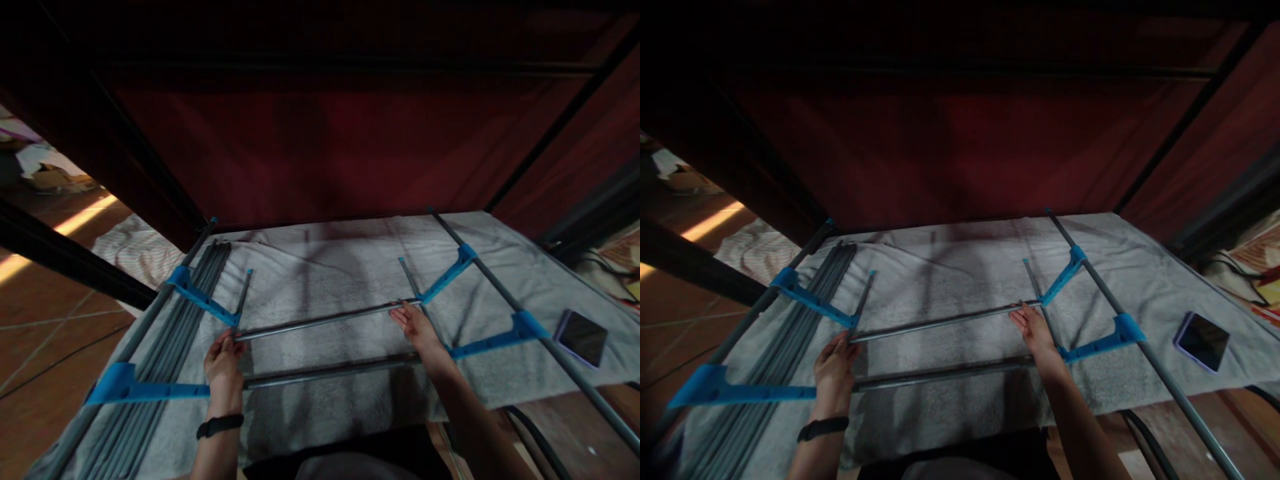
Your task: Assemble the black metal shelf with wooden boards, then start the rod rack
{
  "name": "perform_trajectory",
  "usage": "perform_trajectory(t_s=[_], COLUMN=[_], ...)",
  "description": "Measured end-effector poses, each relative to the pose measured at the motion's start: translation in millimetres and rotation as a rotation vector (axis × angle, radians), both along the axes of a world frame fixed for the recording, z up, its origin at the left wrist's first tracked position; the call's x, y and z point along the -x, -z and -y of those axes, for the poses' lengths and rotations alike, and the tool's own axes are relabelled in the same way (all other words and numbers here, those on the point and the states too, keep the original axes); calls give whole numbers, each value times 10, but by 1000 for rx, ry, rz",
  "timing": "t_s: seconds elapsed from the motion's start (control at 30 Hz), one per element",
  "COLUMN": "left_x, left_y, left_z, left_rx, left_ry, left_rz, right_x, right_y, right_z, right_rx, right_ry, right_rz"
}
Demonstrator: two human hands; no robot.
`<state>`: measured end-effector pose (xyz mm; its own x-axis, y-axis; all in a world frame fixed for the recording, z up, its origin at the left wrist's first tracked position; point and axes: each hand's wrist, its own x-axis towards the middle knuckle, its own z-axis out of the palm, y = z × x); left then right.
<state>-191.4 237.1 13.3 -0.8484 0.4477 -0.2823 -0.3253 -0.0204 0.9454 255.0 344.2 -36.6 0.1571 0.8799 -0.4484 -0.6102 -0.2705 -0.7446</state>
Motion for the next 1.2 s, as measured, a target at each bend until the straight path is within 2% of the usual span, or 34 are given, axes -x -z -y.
perform_trajectory(t_s=[0.3, 0.67, 1.2], left_x=[38, 16, 40], left_y=[43, -8, 38], left_z=[2, -18, -10], left_rx=[9, 37, -2], left_ry=[41, 18, 22], left_rz=[-12, 14, 34], right_x=[25, 43, 45], right_y=[-33, -74, -51], right_z=[-65, -74, -81], right_rx=[-5, -1, -23], right_ry=[17, 20, 19], right_rz=[5, 12, 13])
